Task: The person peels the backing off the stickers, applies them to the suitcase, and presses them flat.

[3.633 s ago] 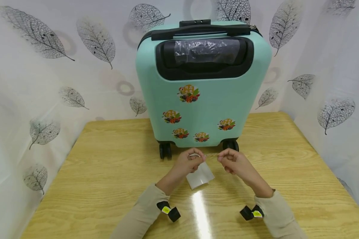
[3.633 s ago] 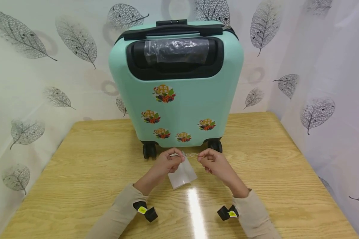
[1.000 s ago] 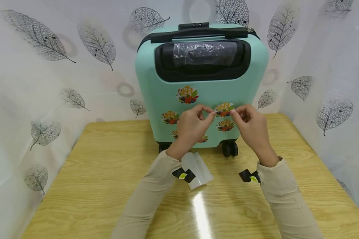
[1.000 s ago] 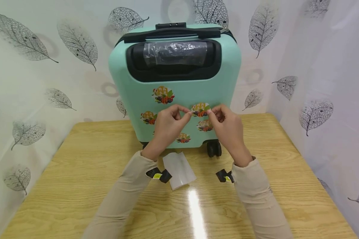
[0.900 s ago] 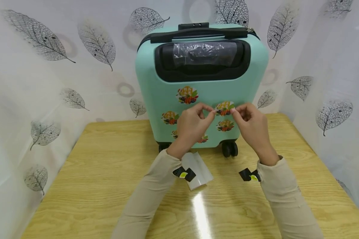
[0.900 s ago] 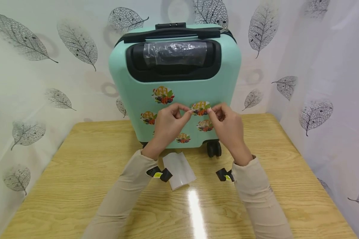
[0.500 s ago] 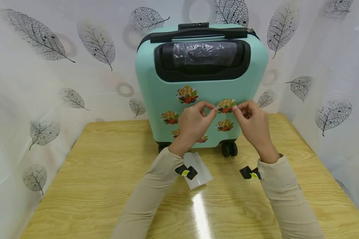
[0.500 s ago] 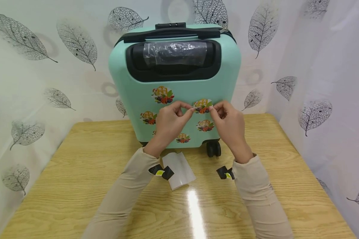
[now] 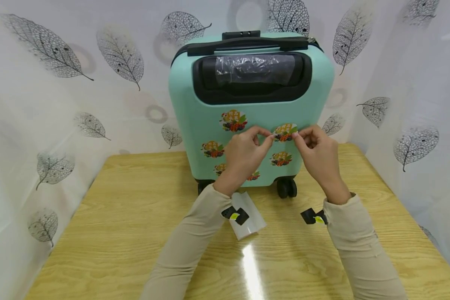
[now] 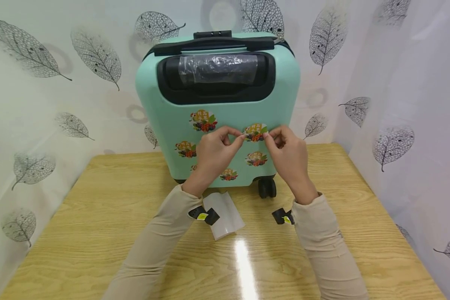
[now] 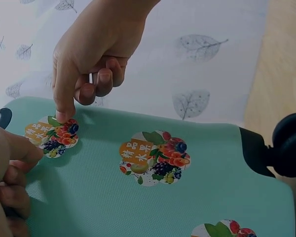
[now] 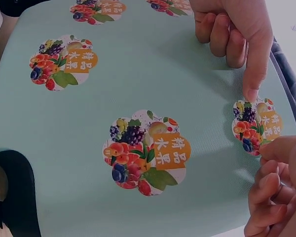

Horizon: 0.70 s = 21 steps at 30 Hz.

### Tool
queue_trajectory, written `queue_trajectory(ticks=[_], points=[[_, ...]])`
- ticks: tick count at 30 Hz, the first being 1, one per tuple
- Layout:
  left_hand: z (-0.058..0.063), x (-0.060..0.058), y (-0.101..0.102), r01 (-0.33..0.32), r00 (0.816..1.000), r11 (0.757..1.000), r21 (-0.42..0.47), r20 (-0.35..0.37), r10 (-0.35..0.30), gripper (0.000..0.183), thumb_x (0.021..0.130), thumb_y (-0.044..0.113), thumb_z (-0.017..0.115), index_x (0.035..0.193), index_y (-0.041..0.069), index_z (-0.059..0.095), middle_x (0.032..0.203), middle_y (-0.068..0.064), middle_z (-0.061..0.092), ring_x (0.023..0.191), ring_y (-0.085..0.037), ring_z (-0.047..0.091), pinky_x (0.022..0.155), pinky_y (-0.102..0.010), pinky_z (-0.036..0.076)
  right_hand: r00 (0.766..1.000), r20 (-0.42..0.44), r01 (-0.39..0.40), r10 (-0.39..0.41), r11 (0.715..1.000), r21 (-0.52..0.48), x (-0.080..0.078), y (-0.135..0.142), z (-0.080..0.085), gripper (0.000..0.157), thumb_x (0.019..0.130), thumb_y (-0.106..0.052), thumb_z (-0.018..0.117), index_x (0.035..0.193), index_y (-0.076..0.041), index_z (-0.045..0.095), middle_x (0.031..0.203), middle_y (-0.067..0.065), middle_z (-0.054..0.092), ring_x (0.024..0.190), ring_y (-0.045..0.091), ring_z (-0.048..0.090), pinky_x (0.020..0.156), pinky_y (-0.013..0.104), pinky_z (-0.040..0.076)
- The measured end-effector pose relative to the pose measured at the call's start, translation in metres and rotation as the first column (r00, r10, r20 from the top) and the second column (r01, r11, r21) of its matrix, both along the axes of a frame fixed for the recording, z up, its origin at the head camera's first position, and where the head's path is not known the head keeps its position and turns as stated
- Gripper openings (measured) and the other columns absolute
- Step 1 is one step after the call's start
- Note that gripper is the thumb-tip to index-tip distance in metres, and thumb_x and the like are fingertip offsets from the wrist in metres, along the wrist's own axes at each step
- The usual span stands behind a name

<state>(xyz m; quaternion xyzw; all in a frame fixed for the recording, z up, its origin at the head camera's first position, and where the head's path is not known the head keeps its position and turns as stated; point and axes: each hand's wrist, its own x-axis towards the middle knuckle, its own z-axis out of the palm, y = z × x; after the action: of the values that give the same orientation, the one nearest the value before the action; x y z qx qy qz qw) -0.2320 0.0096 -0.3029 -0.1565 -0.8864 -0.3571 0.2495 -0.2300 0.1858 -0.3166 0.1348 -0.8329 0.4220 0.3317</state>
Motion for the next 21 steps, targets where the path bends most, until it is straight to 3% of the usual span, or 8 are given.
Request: queue_trajectory(ticks=[21], points=[[-0.0044,-0.0011,0.0032,-0.068,0.996,0.99,-0.122,-0.061,0.061,0.022,0.094,0.041,0.061,0.1,0.023,0.073,0.046,0.003,0.047,0.034,-0.007,0.021,0.037,-0.018,0.013,1.0,0.007,0.001,-0.001,1.0,-0.002,-0.0033,0.0023,-0.0072,0.018,0.094,-0.013,0.062,0.085,0.003,0.062,0.063,0.012,0.058,0.051,-0.005,0.04,0.052,0.013,0.033]])
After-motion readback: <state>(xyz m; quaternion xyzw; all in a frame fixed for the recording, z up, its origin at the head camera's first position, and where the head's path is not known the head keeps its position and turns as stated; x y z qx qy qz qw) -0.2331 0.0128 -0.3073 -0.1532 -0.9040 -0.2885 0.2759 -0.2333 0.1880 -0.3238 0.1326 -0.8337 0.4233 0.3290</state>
